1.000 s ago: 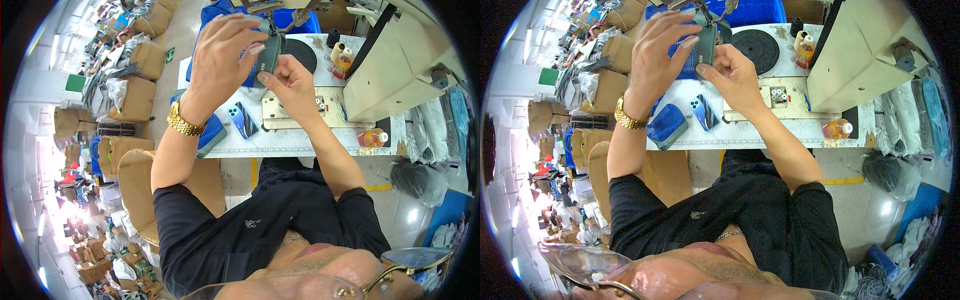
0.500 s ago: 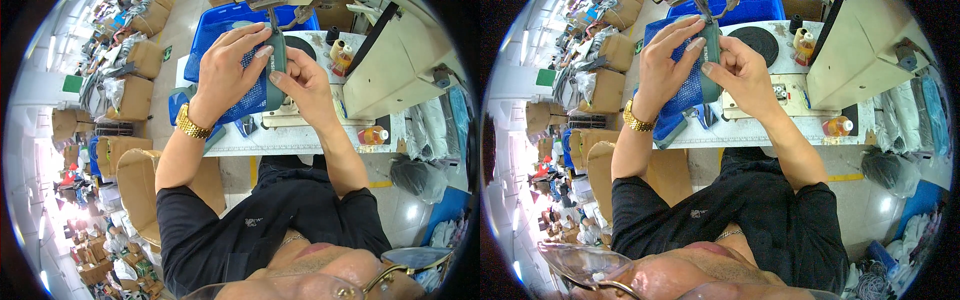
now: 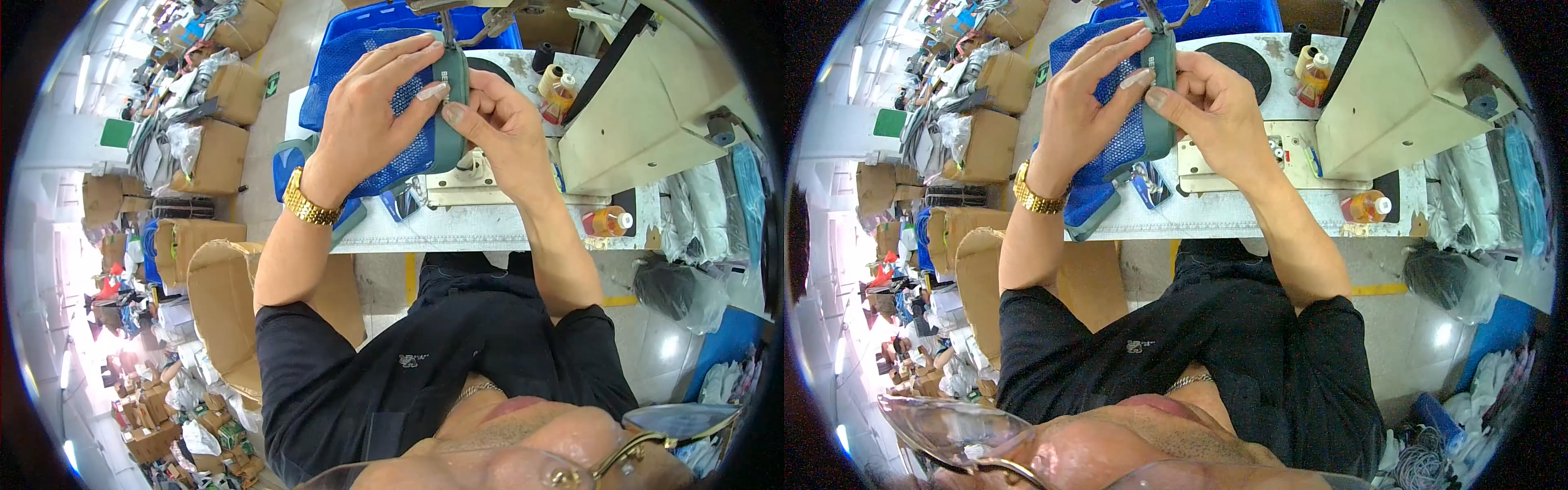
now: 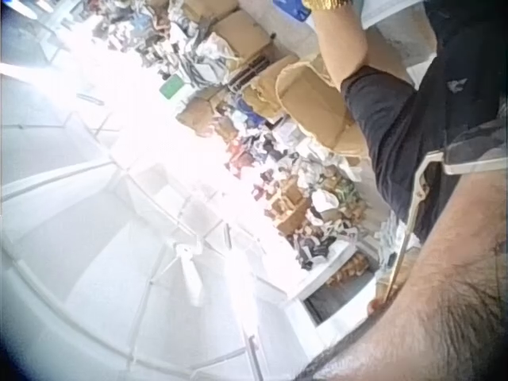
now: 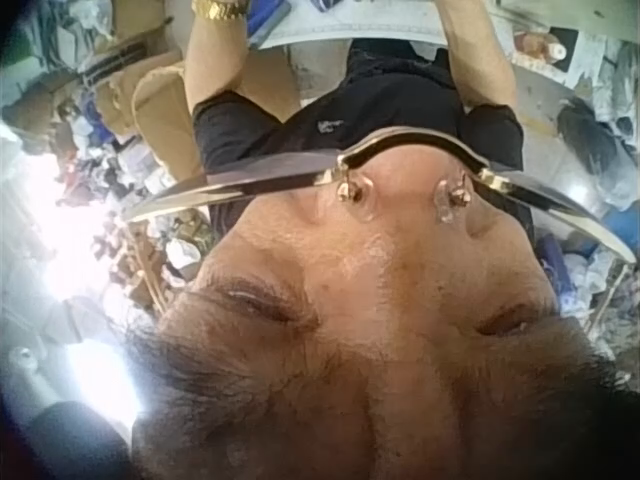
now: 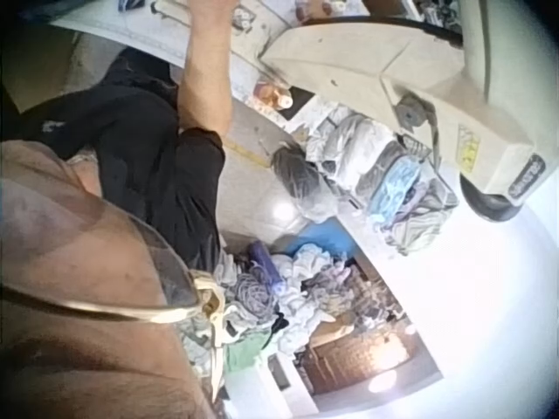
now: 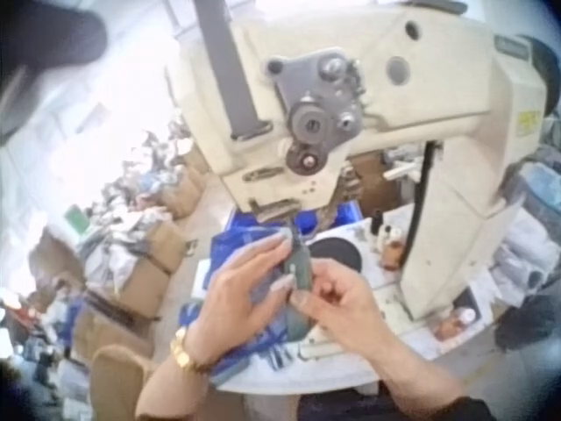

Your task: Sewing and assembling components of a blue mesh baseball cap using an industrial sewing machine.

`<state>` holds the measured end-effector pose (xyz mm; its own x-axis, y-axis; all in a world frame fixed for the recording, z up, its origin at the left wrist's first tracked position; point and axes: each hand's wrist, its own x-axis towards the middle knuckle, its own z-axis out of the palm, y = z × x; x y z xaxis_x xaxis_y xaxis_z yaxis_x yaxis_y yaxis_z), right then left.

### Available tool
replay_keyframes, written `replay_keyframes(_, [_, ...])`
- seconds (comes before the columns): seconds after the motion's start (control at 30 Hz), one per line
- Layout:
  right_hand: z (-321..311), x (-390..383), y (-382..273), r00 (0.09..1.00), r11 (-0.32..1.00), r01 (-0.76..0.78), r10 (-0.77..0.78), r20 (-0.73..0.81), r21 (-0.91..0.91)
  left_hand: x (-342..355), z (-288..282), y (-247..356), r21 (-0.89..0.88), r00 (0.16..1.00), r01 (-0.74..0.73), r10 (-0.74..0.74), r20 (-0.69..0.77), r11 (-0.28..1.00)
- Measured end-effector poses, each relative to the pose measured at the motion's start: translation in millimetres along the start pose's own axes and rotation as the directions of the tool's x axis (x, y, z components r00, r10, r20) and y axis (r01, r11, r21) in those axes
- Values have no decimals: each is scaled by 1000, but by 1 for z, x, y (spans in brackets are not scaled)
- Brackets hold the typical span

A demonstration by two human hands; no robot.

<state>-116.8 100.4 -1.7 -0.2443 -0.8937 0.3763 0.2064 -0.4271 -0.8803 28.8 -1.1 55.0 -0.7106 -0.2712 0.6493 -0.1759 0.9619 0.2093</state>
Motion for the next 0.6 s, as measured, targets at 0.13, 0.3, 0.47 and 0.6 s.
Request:
replay_keyframes(0.13, [-8,0,3,999,999,-33,33,-14,39,-5,-8,21,115,995,-1,-10,98,993])
replay_keyframes(0.3, [-5,-2,4,996,990,-76,79,-26,119,-12,-2,18,91,999,-2,-2,45,996])
replay_keyframes(0.47, [-9,2,5,999,997,-36,37,-13,68,-8,1,8,63,1000,-14,12,23,998])
replay_keyframes(0.6, [-7,3,7,1000,996,-22,24,-14,86,-6,2,1,37,1000,-3,2,22,999])
